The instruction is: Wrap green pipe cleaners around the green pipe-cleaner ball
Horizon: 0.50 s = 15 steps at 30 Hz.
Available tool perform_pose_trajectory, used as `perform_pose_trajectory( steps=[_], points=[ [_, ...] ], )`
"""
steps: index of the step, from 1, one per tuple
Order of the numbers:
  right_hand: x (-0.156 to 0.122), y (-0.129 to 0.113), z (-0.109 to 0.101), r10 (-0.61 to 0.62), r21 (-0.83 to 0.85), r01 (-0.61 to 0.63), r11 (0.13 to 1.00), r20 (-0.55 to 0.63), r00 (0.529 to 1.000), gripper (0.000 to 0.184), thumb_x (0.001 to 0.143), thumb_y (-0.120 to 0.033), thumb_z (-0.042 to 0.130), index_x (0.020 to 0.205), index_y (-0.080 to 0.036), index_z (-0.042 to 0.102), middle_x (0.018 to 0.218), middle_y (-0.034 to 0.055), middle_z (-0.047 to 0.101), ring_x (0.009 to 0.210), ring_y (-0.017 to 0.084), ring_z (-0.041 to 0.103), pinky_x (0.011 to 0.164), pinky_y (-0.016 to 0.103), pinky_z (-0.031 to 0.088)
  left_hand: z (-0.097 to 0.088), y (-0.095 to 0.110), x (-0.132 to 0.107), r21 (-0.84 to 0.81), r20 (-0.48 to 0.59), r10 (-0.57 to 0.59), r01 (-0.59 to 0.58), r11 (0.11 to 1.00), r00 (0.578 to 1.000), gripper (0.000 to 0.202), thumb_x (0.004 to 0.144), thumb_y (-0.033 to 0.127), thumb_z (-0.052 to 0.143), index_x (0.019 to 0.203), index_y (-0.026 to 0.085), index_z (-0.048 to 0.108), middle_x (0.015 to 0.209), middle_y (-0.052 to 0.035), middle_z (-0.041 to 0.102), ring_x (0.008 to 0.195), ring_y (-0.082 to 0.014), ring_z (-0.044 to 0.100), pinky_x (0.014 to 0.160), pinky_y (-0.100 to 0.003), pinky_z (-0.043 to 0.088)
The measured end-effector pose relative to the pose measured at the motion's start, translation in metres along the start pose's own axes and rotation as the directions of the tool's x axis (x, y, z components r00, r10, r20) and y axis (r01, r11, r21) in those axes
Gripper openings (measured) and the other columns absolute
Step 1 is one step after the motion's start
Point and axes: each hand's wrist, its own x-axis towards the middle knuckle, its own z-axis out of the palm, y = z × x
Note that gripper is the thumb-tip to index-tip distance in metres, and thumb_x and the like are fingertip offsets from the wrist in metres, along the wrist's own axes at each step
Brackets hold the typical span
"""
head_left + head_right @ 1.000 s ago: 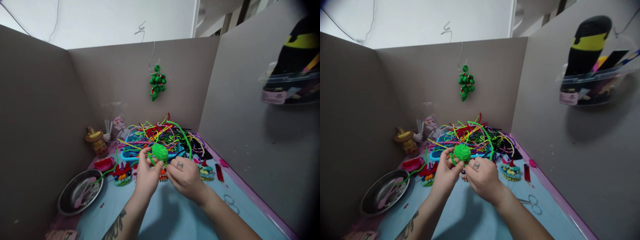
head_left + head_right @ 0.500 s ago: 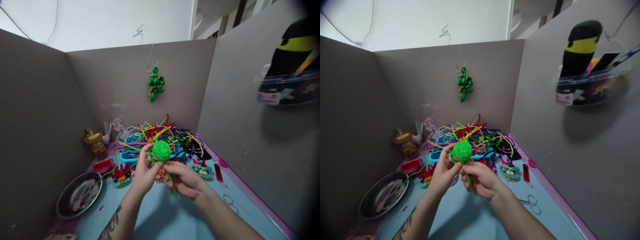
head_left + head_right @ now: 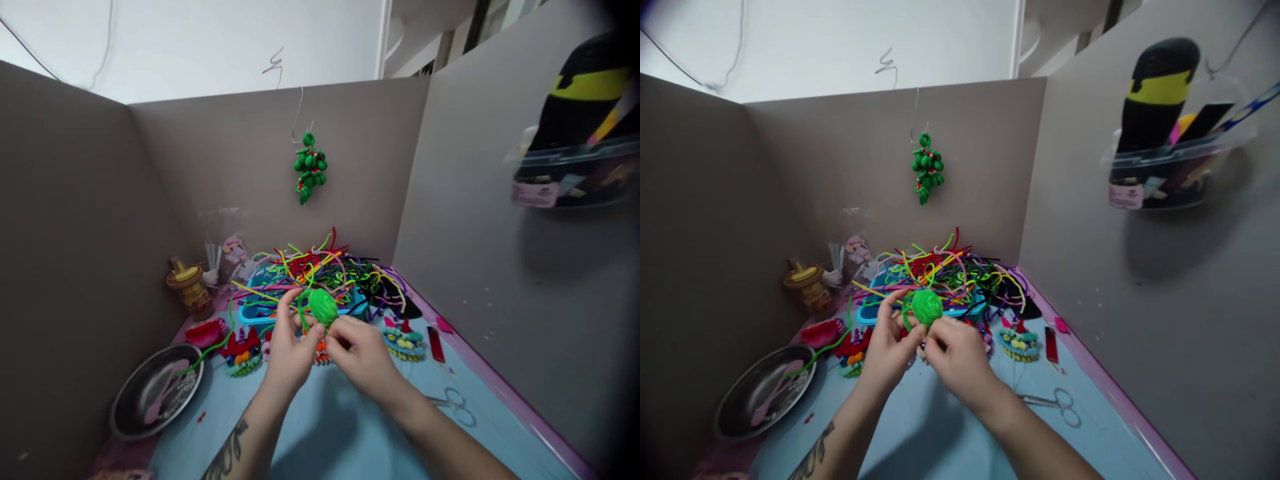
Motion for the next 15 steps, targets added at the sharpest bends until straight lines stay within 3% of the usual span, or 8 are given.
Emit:
perform_pose_trajectory(
  steps=[2, 4, 9, 15],
  points=[
    [-0.001, 0.005, 0.002, -0.215, -0.256, 0.203, 0.945, -0.022, 0.976, 0.027, 0.083, -0.015, 0.046, 0.056, -0.018, 0.048, 0.059, 0.0008, 0.052, 0.059, 0.013, 0.048, 0.057, 0.026, 0.030, 0.001, -0.003, 0.000, 0.013, -0.035, -0.033, 0.033, 0.999, 0.999, 0.061, 0.071, 0.016, 0.066, 0.124, 0.023, 0.037, 0.072, 0.0042, 0.056, 0.064, -0.0112, 0.056, 0.063, -0.023, 0.044],
    [-0.001, 0.010, 0.003, -0.288, -0.361, 0.264, 0.894, -0.013, 0.957, 0.028, 0.086, -0.016, 0.045, 0.059, -0.018, 0.050, 0.060, 0.0015, 0.053, 0.059, 0.014, 0.049, 0.058, 0.027, 0.031, 0.000, -0.005, 0.002, -0.010, -0.043, -0.054, 0.053, 0.999, 0.998, 0.062, 0.070, 0.017, 0.067, 0.124, 0.023, 0.037, 0.071, 0.0047, 0.057, 0.063, -0.0105, 0.055, 0.062, -0.022, 0.044],
    [0.002, 0.010, -0.001, -0.140, -0.244, 0.124, 0.962, -0.047, 0.989, 0.013, 0.086, -0.017, 0.051, 0.075, -0.019, 0.058, 0.072, 0.0014, 0.060, 0.068, 0.015, 0.057, 0.064, 0.025, 0.038, -0.006, -0.006, 0.008, -0.209, 0.016, -0.104, 0.105, 0.972, 0.994, 0.072, 0.071, 0.025, 0.072, 0.131, 0.020, 0.032, 0.071, 0.0039, 0.061, 0.065, -0.0104, 0.057, 0.066, -0.022, 0.044],
    [0.004, 0.010, -0.005, -0.109, -0.165, 0.085, 0.983, -0.143, 0.984, 0.010, 0.087, -0.017, 0.050, 0.079, -0.019, 0.056, 0.075, 0.0016, 0.061, 0.072, 0.017, 0.058, 0.067, 0.027, 0.040, -0.005, -0.007, 0.011, -0.401, 0.060, -0.202, 0.209, 0.892, 0.978, 0.077, 0.067, 0.023, 0.078, 0.132, 0.017, 0.037, 0.077, 0.0008, 0.064, 0.069, -0.0101, 0.060, 0.070, -0.022, 0.044]
  ],
)
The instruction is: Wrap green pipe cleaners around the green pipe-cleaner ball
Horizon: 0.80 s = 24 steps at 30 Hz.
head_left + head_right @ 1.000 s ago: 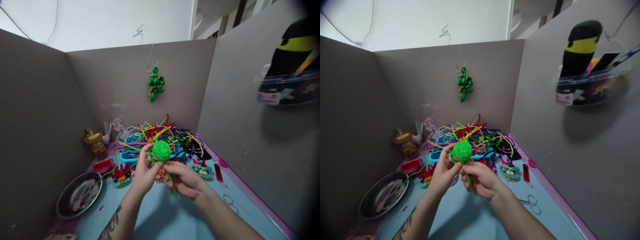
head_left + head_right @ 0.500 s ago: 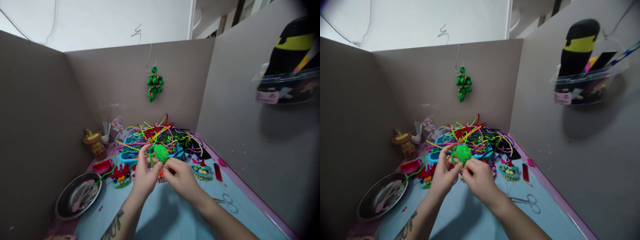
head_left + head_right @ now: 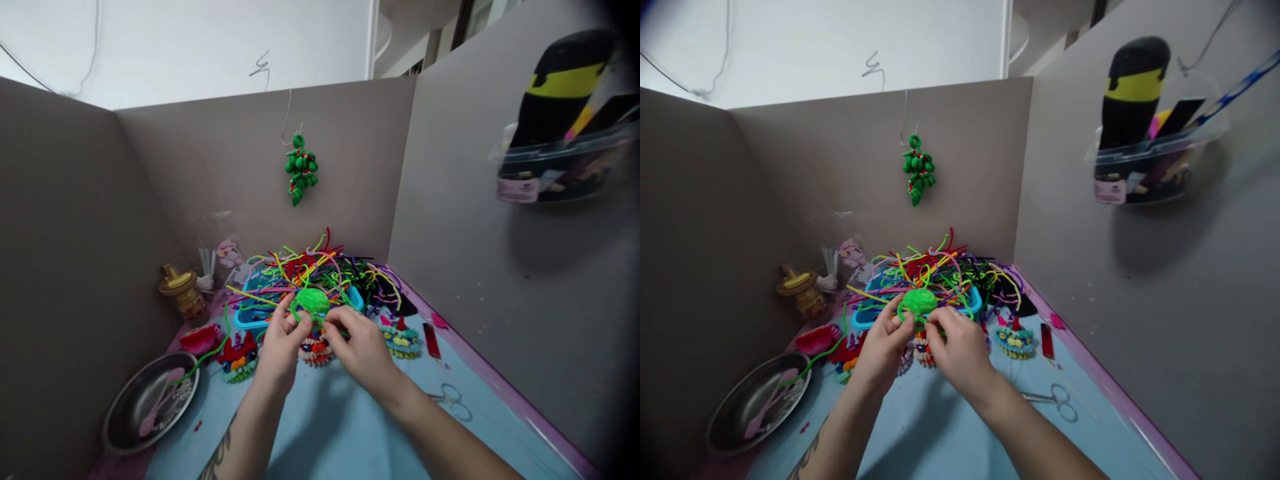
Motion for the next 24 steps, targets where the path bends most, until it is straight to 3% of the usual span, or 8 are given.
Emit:
perform_pose_trajectory(
  steps=[5, 8, 12, 16, 20, 24],
  points=[
    [0.002, 0.003, -0.001, -0.050, -0.036, 0.050, 0.998, -0.023, 0.998, 0.011, 0.087, -0.016, 0.047, 0.079, -0.019, 0.054, 0.081, 0.0058, 0.057, 0.084, 0.021, 0.055, 0.076, 0.034, 0.043, 0.001, -0.003, 0.000, -0.062, 0.036, -0.003, 0.005, 0.998, 0.999, 0.074, 0.066, 0.017, 0.078, 0.129, 0.018, 0.041, 0.076, 0.0028, 0.062, 0.067, -0.0073, 0.058, 0.069, -0.019, 0.044],
    [0.004, 0.003, -0.004, -0.034, 0.043, 0.037, 0.998, -0.061, 0.998, 0.008, 0.085, -0.016, 0.049, 0.081, -0.018, 0.055, 0.110, 0.0128, 0.053, 0.110, 0.024, 0.051, 0.093, 0.039, 0.040, 0.000, -0.003, 0.000, -0.077, 0.061, 0.003, 0.002, 0.997, 0.998, 0.072, 0.066, 0.015, 0.078, 0.129, 0.019, 0.041, 0.079, 0.0016, 0.063, 0.071, -0.0090, 0.060, 0.072, -0.021, 0.046],
    [0.008, 0.005, -0.008, 0.061, 0.244, -0.070, 0.967, 0.043, 0.997, 0.007, 0.080, -0.016, 0.055, 0.074, -0.020, 0.056, 0.133, 0.0124, 0.044, 0.125, 0.024, 0.045, 0.099, 0.039, 0.039, -0.001, -0.002, 0.001, -0.109, 0.122, -0.038, 0.052, 0.993, 0.992, 0.071, 0.065, 0.016, 0.078, 0.127, 0.020, 0.043, 0.080, -0.0001, 0.064, 0.069, -0.0122, 0.063, 0.070, -0.024, 0.048],
    [0.011, 0.006, -0.011, 0.110, 0.331, -0.126, 0.935, 0.065, 0.992, 0.009, 0.077, -0.016, 0.059, 0.068, -0.020, 0.058, 0.127, 0.0108, 0.053, 0.120, 0.024, 0.050, 0.097, 0.039, 0.040, 0.000, -0.004, -0.001, -0.141, 0.149, -0.060, 0.081, 0.987, 0.987, 0.069, 0.067, 0.015, 0.077, 0.127, 0.022, 0.044, 0.083, -0.0010, 0.064, 0.072, -0.0136, 0.064, 0.070, -0.024, 0.048],
    [0.012, 0.004, -0.013, 0.119, 0.302, -0.112, 0.947, -0.006, 0.993, 0.012, 0.075, -0.015, 0.060, 0.065, -0.020, 0.057, 0.120, 0.0106, 0.058, 0.116, 0.024, 0.054, 0.098, 0.040, 0.039, 0.004, -0.005, -0.004, -0.128, 0.106, -0.010, 0.023, 0.991, 0.994, 0.062, 0.072, 0.017, 0.073, 0.127, 0.024, 0.045, 0.091, -0.0030, 0.066, 0.081, -0.0148, 0.064, 0.071, -0.024, 0.047],
    [0.011, 0.004, -0.011, 0.070, 0.261, -0.062, 0.963, -0.021, 0.997, 0.011, 0.077, -0.014, 0.058, 0.068, -0.020, 0.058, 0.119, 0.0101, 0.059, 0.113, 0.023, 0.055, 0.097, 0.040, 0.041, 0.007, -0.006, -0.005, -0.132, 0.073, -0.024, 0.033, 0.991, 0.997, 0.056, 0.072, 0.023, 0.073, 0.123, 0.024, 0.049, 0.087, -0.0022, 0.067, 0.076, -0.0137, 0.064, 0.066, -0.023, 0.046]
  ],
)
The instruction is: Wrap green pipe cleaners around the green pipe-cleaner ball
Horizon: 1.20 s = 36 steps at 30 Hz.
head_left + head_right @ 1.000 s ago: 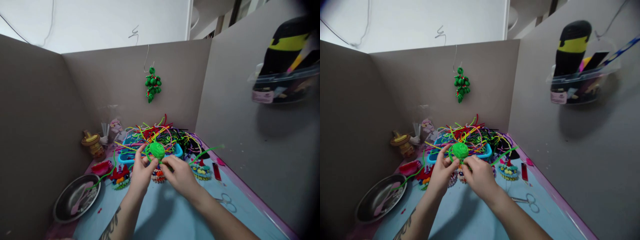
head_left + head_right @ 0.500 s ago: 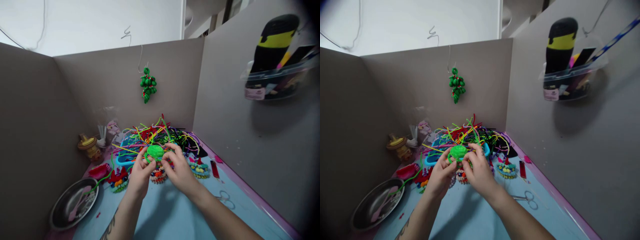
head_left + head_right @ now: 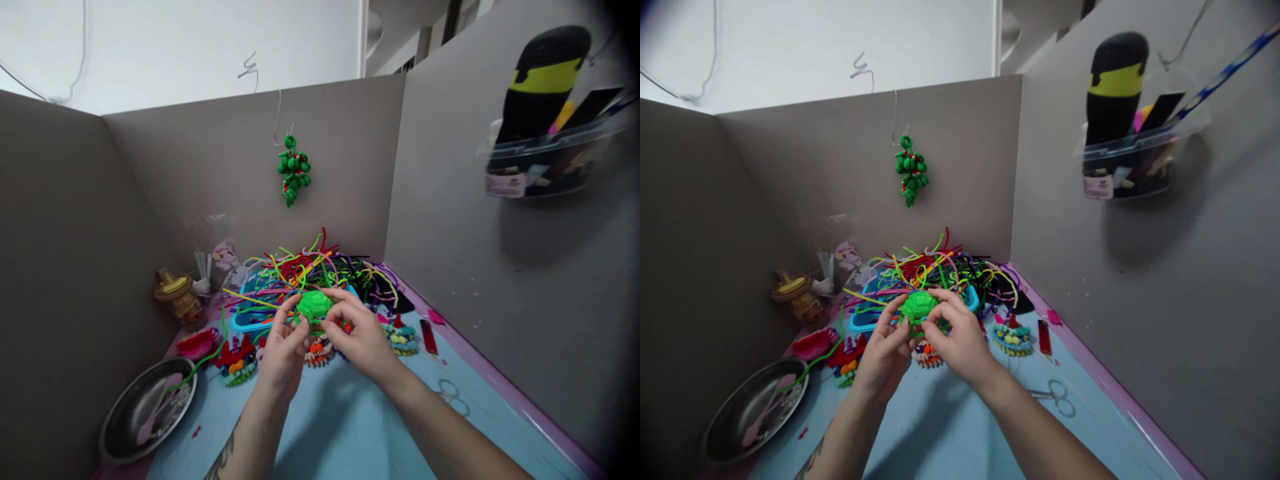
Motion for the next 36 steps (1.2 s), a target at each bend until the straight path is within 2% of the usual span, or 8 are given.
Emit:
perform_pose_trajectory(
  steps=[6, 12, 15, 20, 26, 30, 33, 36],
  points=[
    [-0.005, 0.003, 0.007, -0.196, -0.232, 0.175, 0.957, -0.072, 0.978, 0.007, 0.079, -0.014, 0.058, 0.076, -0.021, 0.059, 0.114, 0.0105, 0.057, 0.113, 0.025, 0.051, 0.096, 0.045, 0.041, 0.004, -0.005, -0.001, 0.031, -0.132, 0.027, -0.023, 0.999, 0.991, 0.062, 0.065, 0.027, 0.078, 0.121, 0.023, 0.052, 0.079, -0.0001, 0.068, 0.073, -0.0134, 0.064, 0.071, -0.025, 0.048],
    [-0.009, 0.001, 0.011, -0.296, -0.366, 0.243, 0.898, -0.095, 0.951, 0.006, 0.082, -0.016, 0.059, 0.083, -0.021, 0.062, 0.097, 0.0086, 0.057, 0.096, 0.023, 0.052, 0.088, 0.043, 0.045, 0.005, -0.013, -0.006, 0.210, -0.135, 0.136, -0.106, 0.972, 0.981, 0.050, 0.072, 0.031, 0.073, 0.118, 0.021, 0.056, 0.074, 0.0016, 0.063, 0.069, -0.0114, 0.060, 0.069, -0.023, 0.047],
    [-0.007, 0.003, 0.009, -0.287, -0.303, 0.245, 0.921, -0.104, 0.952, 0.008, 0.082, -0.014, 0.058, 0.084, -0.020, 0.062, 0.096, 0.0083, 0.057, 0.095, 0.022, 0.054, 0.087, 0.040, 0.046, 0.004, -0.011, -0.006, 0.318, -0.092, 0.149, -0.113, 0.941, 0.984, 0.047, 0.075, 0.034, 0.070, 0.118, 0.021, 0.056, 0.073, 0.0014, 0.061, 0.070, -0.0119, 0.058, 0.066, -0.021, 0.045],
    [-0.003, 0.008, 0.007, -0.179, -0.171, 0.145, 0.975, -0.203, 0.963, 0.011, 0.081, -0.011, 0.055, 0.080, -0.021, 0.059, 0.094, 0.0068, 0.058, 0.093, 0.020, 0.058, 0.083, 0.036, 0.050, 0.006, -0.004, -0.005, 0.350, 0.013, 0.160, -0.154, 0.924, 0.987, 0.062, 0.070, 0.032, 0.075, 0.124, 0.022, 0.046, 0.079, 0.0001, 0.063, 0.077, -0.0144, 0.060, 0.070, -0.024, 0.045],
    [-0.011, 0.010, 0.017, -0.270, -0.217, 0.228, 0.949, -0.189, 0.944, 0.013, 0.084, -0.011, 0.053, 0.085, -0.021, 0.061, 0.096, 0.0077, 0.060, 0.093, 0.019, 0.059, 0.084, 0.036, 0.051, 0.016, -0.006, -0.011, 0.339, -0.098, 0.123, -0.083, 0.937, 0.988, 0.066, 0.072, 0.030, 0.073, 0.128, 0.021, 0.039, 0.056, 0.0088, 0.052, 0.052, -0.0083, 0.048, 0.054, -0.019, 0.038],
    [-0.014, 0.008, 0.020, -0.257, -0.219, 0.217, 0.951, -0.173, 0.951, 0.012, 0.082, -0.013, 0.054, 0.088, -0.021, 0.060, 0.095, 0.0077, 0.063, 0.095, 0.021, 0.060, 0.085, 0.038, 0.051, 0.018, -0.009, -0.014, 0.351, -0.116, 0.192, -0.140, 0.926, 0.974, 0.065, 0.074, 0.032, 0.071, 0.130, 0.019, 0.040, 0.052, 0.0101, 0.047, 0.047, -0.0069, 0.044, 0.051, -0.018, 0.035],
    [-0.012, 0.006, 0.019, -0.218, -0.201, 0.180, 0.963, -0.186, 0.958, 0.011, 0.082, -0.014, 0.053, 0.088, -0.021, 0.058, 0.094, 0.0077, 0.063, 0.094, 0.020, 0.060, 0.083, 0.037, 0.052, 0.016, -0.011, -0.015, 0.418, -0.101, 0.261, -0.198, 0.887, 0.960, 0.060, 0.077, 0.032, 0.068, 0.131, 0.020, 0.043, 0.053, 0.0089, 0.048, 0.049, -0.0079, 0.047, 0.051, -0.018, 0.037],
    [-0.011, 0.005, 0.018, -0.168, -0.168, 0.137, 0.976, -0.189, 0.968, 0.010, 0.081, -0.013, 0.054, 0.086, -0.021, 0.057, 0.095, 0.0077, 0.062, 0.093, 0.020, 0.061, 0.083, 0.036, 0.052, 0.012, -0.013, -0.017, 0.502, -0.073, 0.322, -0.244, 0.830, 0.944, 0.057, 0.077, 0.030, 0.068, 0.130, 0.022, 0.046, 0.068, 0.0016, 0.062, 0.066, -0.0134, 0.060, 0.062, -0.022, 0.045]
  ],
)
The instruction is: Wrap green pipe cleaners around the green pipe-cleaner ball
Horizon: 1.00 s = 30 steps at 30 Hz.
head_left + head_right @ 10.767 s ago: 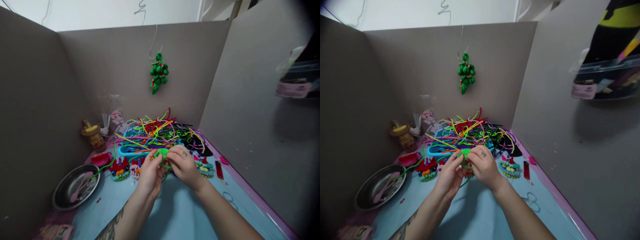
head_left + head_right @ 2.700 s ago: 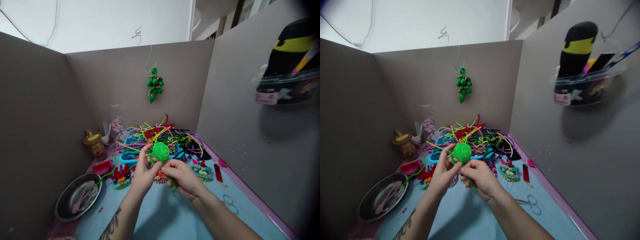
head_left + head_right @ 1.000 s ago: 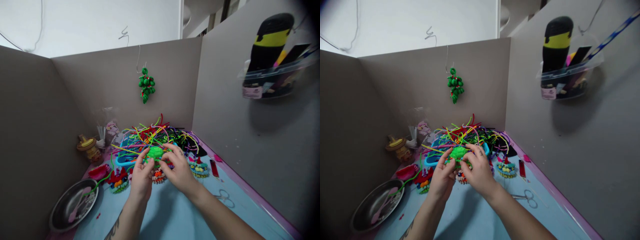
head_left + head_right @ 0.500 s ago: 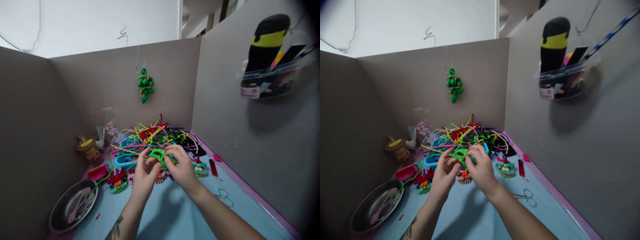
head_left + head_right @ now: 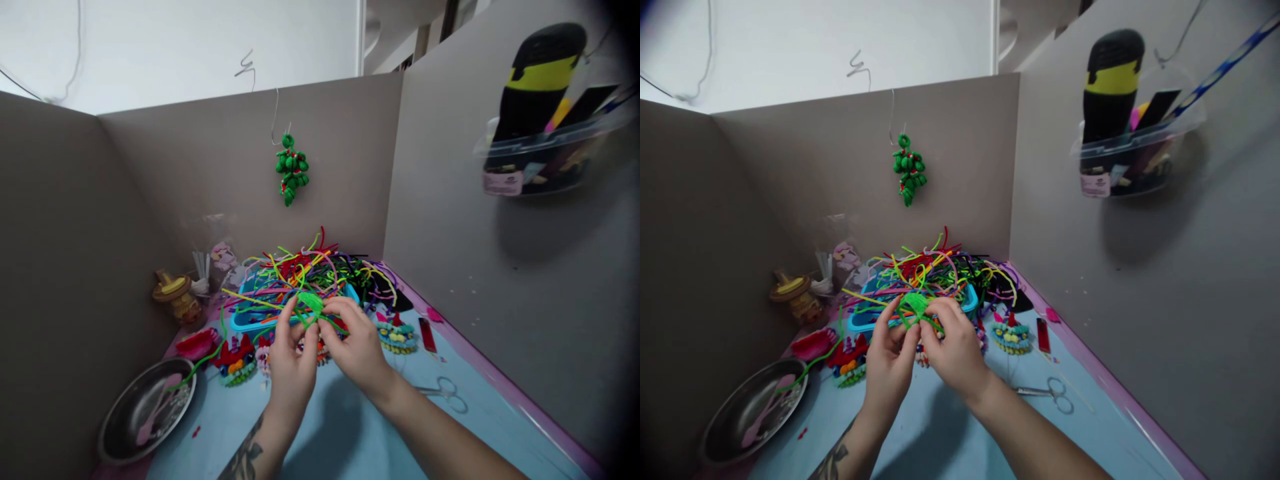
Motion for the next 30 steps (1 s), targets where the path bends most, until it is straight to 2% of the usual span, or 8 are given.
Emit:
perform_pose_trajectory(
  steps=[2, 4, 8, 11, 17, 22, 26, 30],
  points=[
    [0.000, 0.000, 0.000, 0.010, 0.008, -0.010, 1.000, 0.012, 1.000, 0.010, 0.081, -0.011, 0.054, 0.083, -0.021, 0.057, 0.096, 0.0078, 0.062, 0.094, 0.019, 0.061, 0.084, 0.035, 0.052, -0.001, 0.000, -0.001, 0.035, 0.006, 0.030, -0.030, 0.999, 1.000, 0.056, 0.077, 0.028, 0.068, 0.129, 0.023, 0.046, 0.085, -0.0037, 0.068, 0.082, -0.0170, 0.064, 0.073, -0.025, 0.047],
    [-0.001, 0.000, 0.001, -0.005, 0.001, 0.005, 1.000, 0.029, 1.000, 0.012, 0.082, -0.010, 0.052, 0.081, -0.021, 0.058, 0.097, 0.0082, 0.062, 0.096, 0.019, 0.062, 0.084, 0.035, 0.052, 0.000, 0.001, 0.000, 0.007, 0.012, 0.021, -0.021, 1.000, 1.000, 0.056, 0.077, 0.029, 0.068, 0.129, 0.023, 0.045, 0.090, -0.0049, 0.068, 0.087, -0.0174, 0.064, 0.076, -0.026, 0.047],
    [-0.002, -0.001, 0.001, -0.062, -0.023, 0.064, 0.998, 0.048, 0.997, 0.015, 0.085, -0.012, 0.049, 0.083, -0.021, 0.060, 0.100, 0.0088, 0.064, 0.099, 0.020, 0.062, 0.086, 0.037, 0.052, 0.004, 0.004, 0.001, -0.103, 0.001, -0.078, 0.077, 0.992, 0.997, 0.064, 0.076, 0.033, 0.069, 0.132, 0.022, 0.038, 0.061, 0.0051, 0.058, 0.060, -0.0114, 0.058, 0.057, -0.019, 0.043],
    [-0.003, -0.001, 0.002, -0.071, -0.025, 0.072, 0.997, 0.052, 0.996, 0.012, 0.084, -0.013, 0.051, 0.086, -0.021, 0.060, 0.101, 0.0090, 0.065, 0.101, 0.021, 0.061, 0.088, 0.038, 0.052, 0.005, 0.004, 0.002, -0.104, -0.019, -0.091, 0.088, 0.991, 0.996, 0.067, 0.077, 0.036, 0.068, 0.134, 0.022, 0.036, 0.053, 0.0090, 0.049, 0.049, -0.0081, 0.048, 0.049, -0.016, 0.037],
    [-0.002, -0.002, 0.001, -0.058, -0.080, 0.062, 0.995, 0.055, 0.997, 0.011, 0.083, -0.012, 0.052, 0.087, -0.020, 0.058, 0.099, 0.0100, 0.066, 0.099, 0.021, 0.062, 0.087, 0.038, 0.052, 0.002, -0.004, -0.002, 0.083, 0.001, 0.002, -0.002, 0.997, 1.000, 0.061, 0.084, 0.035, 0.059, 0.138, 0.020, 0.036, 0.056, 0.0061, 0.048, 0.048, -0.0094, 0.043, 0.047, -0.019, 0.033],
    [-0.001, -0.003, -0.002, -0.047, -0.084, 0.055, 0.995, 0.086, 0.995, 0.013, 0.081, -0.009, 0.051, 0.078, -0.020, 0.057, 0.097, 0.0103, 0.067, 0.100, 0.021, 0.062, 0.087, 0.037, 0.052, -0.004, -0.007, -0.005, 0.295, 0.008, 0.122, -0.119, 0.948, 0.992, 0.058, 0.084, 0.031, 0.059, 0.138, 0.022, 0.041, 0.055, 0.0043, 0.049, 0.049, -0.0120, 0.043, 0.049, -0.022, 0.033],
    [0.000, -0.003, -0.003, -0.026, -0.077, 0.031, 0.997, 0.069, 0.997, 0.017, 0.078, -0.008, 0.052, 0.067, -0.021, 0.053, 0.093, 0.0094, 0.068, 0.098, 0.021, 0.064, 0.083, 0.036, 0.052, -0.005, -0.008, -0.005, 0.296, 0.002, 0.135, -0.130, 0.946, 0.991, 0.058, 0.082, 0.031, 0.062, 0.137, 0.022, 0.045, 0.057, 0.0029, 0.054, 0.049, -0.0129, 0.045, 0.050, -0.023, 0.034],
    [0.000, -0.003, -0.003, 0.007, -0.058, -0.004, 0.998, 0.040, 0.999, 0.018, 0.075, -0.008, 0.053, 0.062, -0.020, 0.053, 0.091, 0.0101, 0.069, 0.094, 0.022, 0.065, 0.080, 0.035, 0.052, -0.006, -0.007, -0.005, 0.333, 0.022, 0.172, -0.169, 0.928, 0.985, 0.059, 0.083, 0.029, 0.060, 0.138, 0.022, 0.043, 0.056, 0.0036, 0.053, 0.047, -0.0118, 0.043, 0.048, -0.022, 0.031]
  ],
)
